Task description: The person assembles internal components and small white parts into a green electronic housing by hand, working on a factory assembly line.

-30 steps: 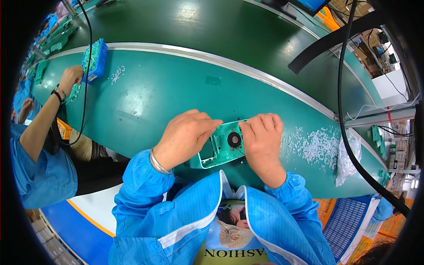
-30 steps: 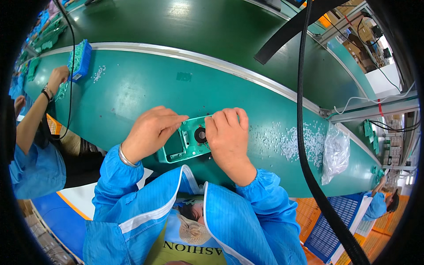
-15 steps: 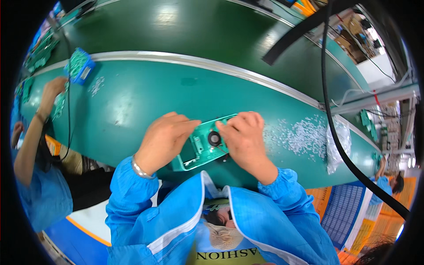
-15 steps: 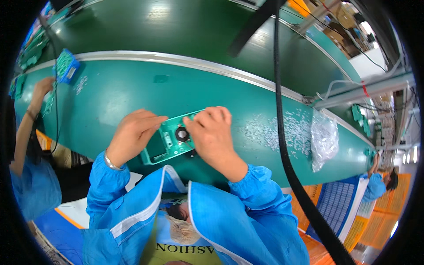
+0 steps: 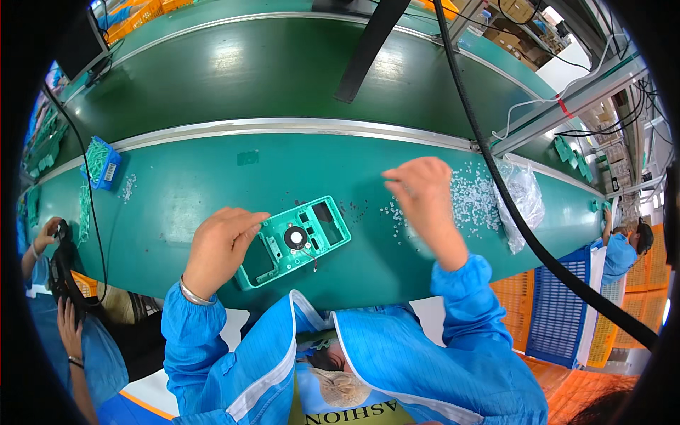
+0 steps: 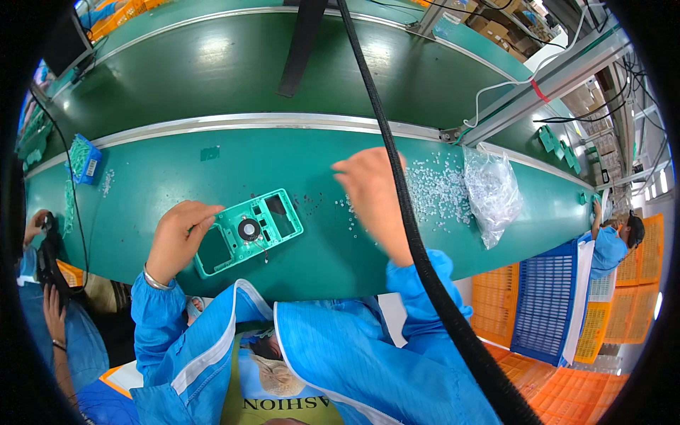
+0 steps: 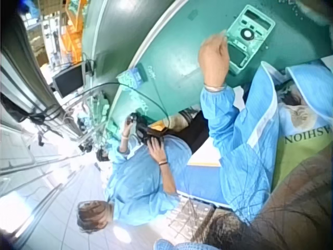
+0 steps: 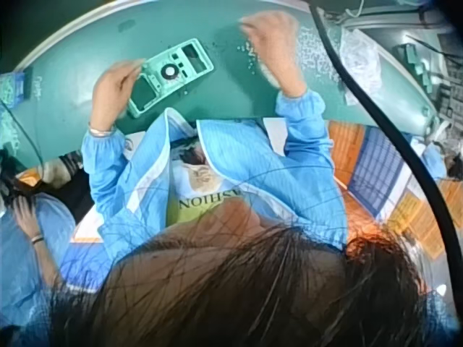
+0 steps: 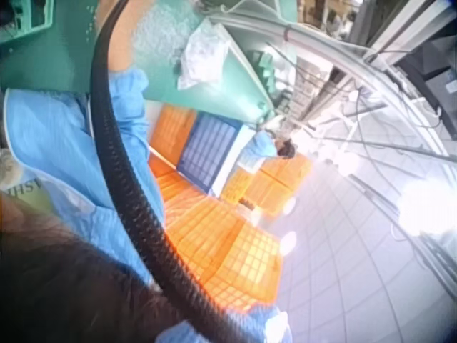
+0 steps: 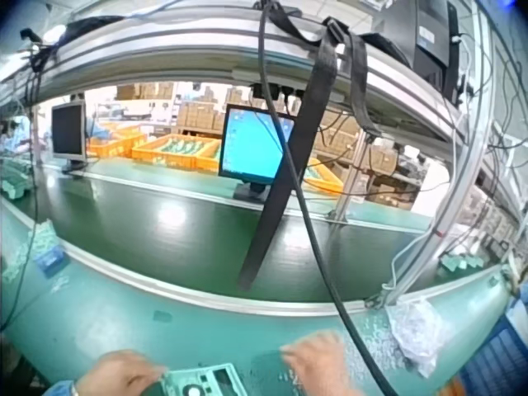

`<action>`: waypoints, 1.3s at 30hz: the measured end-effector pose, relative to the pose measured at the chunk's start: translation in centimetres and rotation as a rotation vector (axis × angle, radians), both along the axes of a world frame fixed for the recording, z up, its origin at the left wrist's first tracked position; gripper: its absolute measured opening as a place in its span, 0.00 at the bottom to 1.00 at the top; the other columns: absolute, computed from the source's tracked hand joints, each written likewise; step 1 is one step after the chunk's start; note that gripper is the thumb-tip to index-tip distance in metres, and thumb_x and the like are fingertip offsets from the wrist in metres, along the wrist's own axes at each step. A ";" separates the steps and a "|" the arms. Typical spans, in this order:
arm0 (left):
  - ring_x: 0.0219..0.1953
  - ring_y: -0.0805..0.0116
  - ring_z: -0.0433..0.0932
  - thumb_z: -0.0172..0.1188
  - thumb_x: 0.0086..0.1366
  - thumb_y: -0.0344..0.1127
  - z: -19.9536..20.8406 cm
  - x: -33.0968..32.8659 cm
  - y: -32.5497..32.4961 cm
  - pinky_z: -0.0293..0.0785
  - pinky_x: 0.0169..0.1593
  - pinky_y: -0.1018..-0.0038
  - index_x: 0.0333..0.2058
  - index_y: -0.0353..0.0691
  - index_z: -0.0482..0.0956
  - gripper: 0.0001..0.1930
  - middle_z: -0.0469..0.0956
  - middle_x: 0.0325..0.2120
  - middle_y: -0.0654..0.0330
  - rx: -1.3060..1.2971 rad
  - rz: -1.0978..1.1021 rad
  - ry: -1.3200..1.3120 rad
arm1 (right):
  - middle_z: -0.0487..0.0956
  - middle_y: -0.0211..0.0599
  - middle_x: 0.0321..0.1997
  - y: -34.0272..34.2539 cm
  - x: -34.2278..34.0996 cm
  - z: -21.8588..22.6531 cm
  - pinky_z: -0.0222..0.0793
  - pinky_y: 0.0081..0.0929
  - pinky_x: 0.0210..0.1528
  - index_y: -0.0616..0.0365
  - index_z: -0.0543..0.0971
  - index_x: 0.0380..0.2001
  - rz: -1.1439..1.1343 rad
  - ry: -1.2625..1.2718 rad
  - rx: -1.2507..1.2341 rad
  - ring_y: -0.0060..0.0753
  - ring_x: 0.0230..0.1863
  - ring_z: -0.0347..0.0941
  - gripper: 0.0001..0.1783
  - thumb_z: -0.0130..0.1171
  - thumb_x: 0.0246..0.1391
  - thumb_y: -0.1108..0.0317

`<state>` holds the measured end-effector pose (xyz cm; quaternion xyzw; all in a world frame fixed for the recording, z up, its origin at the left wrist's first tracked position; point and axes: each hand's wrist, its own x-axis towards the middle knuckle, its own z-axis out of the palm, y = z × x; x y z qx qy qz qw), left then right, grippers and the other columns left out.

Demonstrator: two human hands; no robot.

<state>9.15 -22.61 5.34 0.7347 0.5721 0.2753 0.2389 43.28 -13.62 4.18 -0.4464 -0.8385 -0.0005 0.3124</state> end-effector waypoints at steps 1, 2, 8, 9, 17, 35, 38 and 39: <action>0.37 0.52 0.79 0.62 0.65 0.27 0.1 0.1 0.3 0.75 0.42 0.62 0.44 0.38 0.87 0.10 0.83 0.32 0.52 -0.006 -0.022 0.009 | 0.80 0.32 0.33 0.8 1.5 -0.3 0.62 0.46 0.57 0.52 0.86 0.31 -0.072 -0.012 0.008 0.42 0.44 0.75 0.06 0.71 0.47 0.70; 0.37 0.52 0.79 0.62 0.65 0.27 0.1 0.2 0.5 0.75 0.42 0.62 0.44 0.38 0.87 0.10 0.83 0.32 0.52 -0.004 -0.024 0.012 | 0.80 0.31 0.33 1.3 2.6 -0.5 0.62 0.45 0.58 0.52 0.86 0.30 -0.078 -0.032 -0.034 0.42 0.44 0.74 0.05 0.71 0.47 0.71; 0.37 0.52 0.79 0.62 0.65 0.27 0.2 0.2 0.7 0.75 0.42 0.62 0.45 0.38 0.86 0.11 0.83 0.32 0.52 -0.015 -0.028 0.037 | 0.79 0.29 0.29 2.0 3.6 -1.4 0.61 0.44 0.60 0.53 0.84 0.27 -0.035 -0.072 -0.080 0.41 0.44 0.74 0.04 0.70 0.46 0.72; 0.37 0.52 0.79 0.62 0.65 0.27 0.2 0.2 0.7 0.75 0.42 0.62 0.45 0.38 0.86 0.11 0.83 0.32 0.52 -0.016 -0.034 0.038 | 0.78 0.29 0.29 2.1 3.6 -1.5 0.62 0.44 0.60 0.53 0.84 0.27 -0.018 -0.086 -0.056 0.40 0.43 0.74 0.04 0.70 0.46 0.72; 0.37 0.52 0.79 0.62 0.64 0.27 0.2 0.1 0.9 0.75 0.42 0.62 0.45 0.38 0.86 0.11 0.83 0.32 0.52 -0.021 -0.038 0.028 | 0.77 0.29 0.28 2.2 3.0 -1.8 0.62 0.48 0.62 0.54 0.82 0.25 0.002 -0.106 0.002 0.41 0.43 0.74 0.06 0.70 0.43 0.75; 0.37 0.52 0.79 0.66 0.62 0.32 -0.8 0.5 3.5 0.75 0.43 0.59 0.46 0.46 0.87 0.13 0.84 0.34 0.55 0.081 -0.160 0.105 | 0.80 0.27 0.35 -2.2 -3.9 0.6 0.63 0.42 0.58 0.51 0.83 0.28 0.377 0.053 -0.214 0.40 0.49 0.73 0.06 0.70 0.45 0.73; 0.39 0.51 0.79 0.66 0.61 0.33 -0.4 0.8 3.4 0.76 0.44 0.59 0.47 0.43 0.86 0.15 0.84 0.36 0.54 0.099 -0.108 0.079 | 0.79 0.28 0.35 -3.8 -5.9 0.6 0.62 0.41 0.57 0.50 0.82 0.29 0.499 0.070 -0.330 0.41 0.49 0.73 0.09 0.71 0.44 0.73; 0.39 0.51 0.79 0.66 0.61 0.33 -0.3 0.8 3.2 0.76 0.44 0.59 0.47 0.43 0.86 0.15 0.84 0.36 0.54 0.096 -0.105 0.080 | 0.79 0.28 0.35 -4.0 -6.3 0.5 0.62 0.41 0.57 0.50 0.82 0.29 0.502 0.071 -0.334 0.41 0.49 0.73 0.09 0.71 0.44 0.73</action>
